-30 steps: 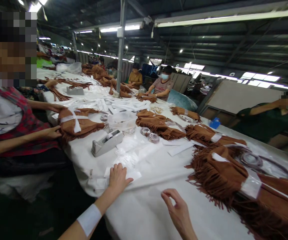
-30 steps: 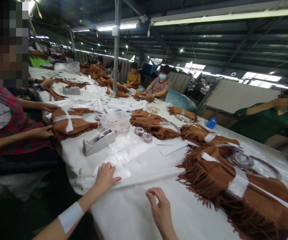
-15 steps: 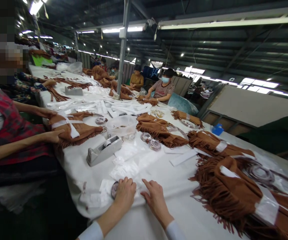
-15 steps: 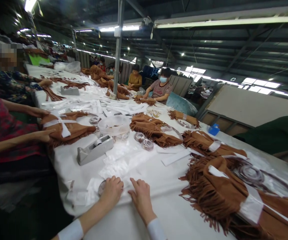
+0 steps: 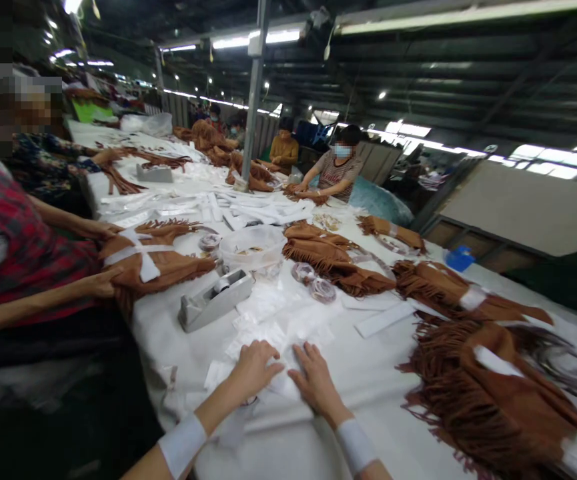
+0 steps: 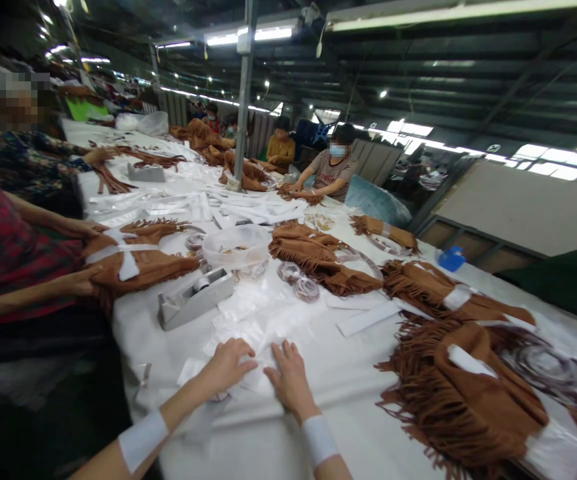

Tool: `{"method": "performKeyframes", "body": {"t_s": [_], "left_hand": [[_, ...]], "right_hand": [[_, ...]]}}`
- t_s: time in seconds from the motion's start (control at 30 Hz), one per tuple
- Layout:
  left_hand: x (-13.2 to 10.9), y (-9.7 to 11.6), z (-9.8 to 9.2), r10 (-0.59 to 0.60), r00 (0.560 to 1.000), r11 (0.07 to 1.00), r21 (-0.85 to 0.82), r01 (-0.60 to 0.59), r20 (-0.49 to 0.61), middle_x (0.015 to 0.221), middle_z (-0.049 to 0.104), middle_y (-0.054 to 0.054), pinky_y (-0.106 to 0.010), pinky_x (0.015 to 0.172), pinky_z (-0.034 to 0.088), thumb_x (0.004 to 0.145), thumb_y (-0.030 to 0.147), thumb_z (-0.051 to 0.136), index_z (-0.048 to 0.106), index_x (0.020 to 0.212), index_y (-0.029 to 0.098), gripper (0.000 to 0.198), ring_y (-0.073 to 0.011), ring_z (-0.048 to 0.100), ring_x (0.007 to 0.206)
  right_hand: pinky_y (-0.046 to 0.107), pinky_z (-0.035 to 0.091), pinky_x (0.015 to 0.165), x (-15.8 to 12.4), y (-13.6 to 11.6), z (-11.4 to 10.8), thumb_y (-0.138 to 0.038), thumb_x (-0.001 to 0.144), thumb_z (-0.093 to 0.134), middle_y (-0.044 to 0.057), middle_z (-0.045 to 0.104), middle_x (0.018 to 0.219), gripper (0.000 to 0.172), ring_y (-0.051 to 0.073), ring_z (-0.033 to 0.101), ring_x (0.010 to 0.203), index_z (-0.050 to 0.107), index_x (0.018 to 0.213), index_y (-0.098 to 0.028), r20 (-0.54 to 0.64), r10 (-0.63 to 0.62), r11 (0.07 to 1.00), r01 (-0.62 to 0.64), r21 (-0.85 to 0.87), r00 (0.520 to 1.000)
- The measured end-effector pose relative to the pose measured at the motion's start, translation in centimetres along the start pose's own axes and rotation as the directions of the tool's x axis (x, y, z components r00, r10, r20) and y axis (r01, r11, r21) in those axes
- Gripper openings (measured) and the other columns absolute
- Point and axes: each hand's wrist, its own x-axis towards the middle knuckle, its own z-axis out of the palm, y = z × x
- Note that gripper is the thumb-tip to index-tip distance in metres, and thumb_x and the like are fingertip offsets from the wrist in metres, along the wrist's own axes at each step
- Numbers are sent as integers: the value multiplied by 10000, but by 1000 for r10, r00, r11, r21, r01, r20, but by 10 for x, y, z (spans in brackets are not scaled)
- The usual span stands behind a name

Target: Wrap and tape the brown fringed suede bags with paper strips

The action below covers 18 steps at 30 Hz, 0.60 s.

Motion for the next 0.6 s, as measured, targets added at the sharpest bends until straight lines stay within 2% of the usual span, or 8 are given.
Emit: {"method": "performKeyframes", "body": {"t_s": [0.1,0.17,0.23,0.33,0.4,0.5,0.6], "left_hand": [[-7,-31,-36,-113,978,978,-192,78,-175,1056,662,-84,-365,909,439,891,386,508,675,1063,194,307,-225,584,1007],[-26,-53,-58,-168,968,961,-249,118,-188,1084,656,-87,-349,888,462,859,403,543,643,1153,194,374,-221,590,988],[-54,-72,-69,-195,970,956,-249,154,-149,1142,638,-76,-343,895,467,802,386,609,592,1239,219,468,-221,584,997],[-93,-84,-65,-201,971,973,-142,182,-127,1264,569,-67,-360,989,412,729,352,681,490,1349,254,656,-241,532,1109],[-106,-83,-53,-228,965,974,-50,223,-133,1312,523,-89,-376,1031,364,693,367,713,375,1433,234,824,-265,489,1167],[-105,-70,-34,-312,941,944,65,322,-130,1290,508,-136,-407,1028,335,656,418,733,219,1499,174,1016,-306,467,1173],[-96,-58,-22,-369,922,910,156,384,-117,1266,494,-154,-437,1007,330,632,442,737,246,1486,151,1026,-335,446,1168]], "right_hand": [[475,294,1122,5,7,2,-379,858,531,175,421,1440,604,320,361,1345,420,1402,-138,-65,-50,999,51,12,997],[463,328,1101,6,11,2,-386,851,541,167,464,1397,598,306,410,1302,430,1390,-154,-91,-86,996,89,22,992],[461,358,1070,8,13,-1,-420,825,576,162,470,1385,635,307,433,1277,420,1395,-185,-82,-88,996,90,16,993],[510,344,1054,12,11,-11,-496,710,689,177,341,1475,843,365,360,1328,355,1432,-218,-62,54,997,-57,-54,997],[542,316,1056,14,8,-18,-517,643,737,205,252,1515,989,399,297,1360,288,1462,-193,-36,157,982,-160,-99,987],[534,313,1051,16,1,-27,-502,633,742,223,303,1486,1060,373,318,1350,209,1478,-147,27,165,981,-161,-106,986],[510,371,990,12,-8,-29,-454,647,731,192,429,1397,1008,352,417,1263,221,1465,-159,21,138,987,-135,-91,990]]}}
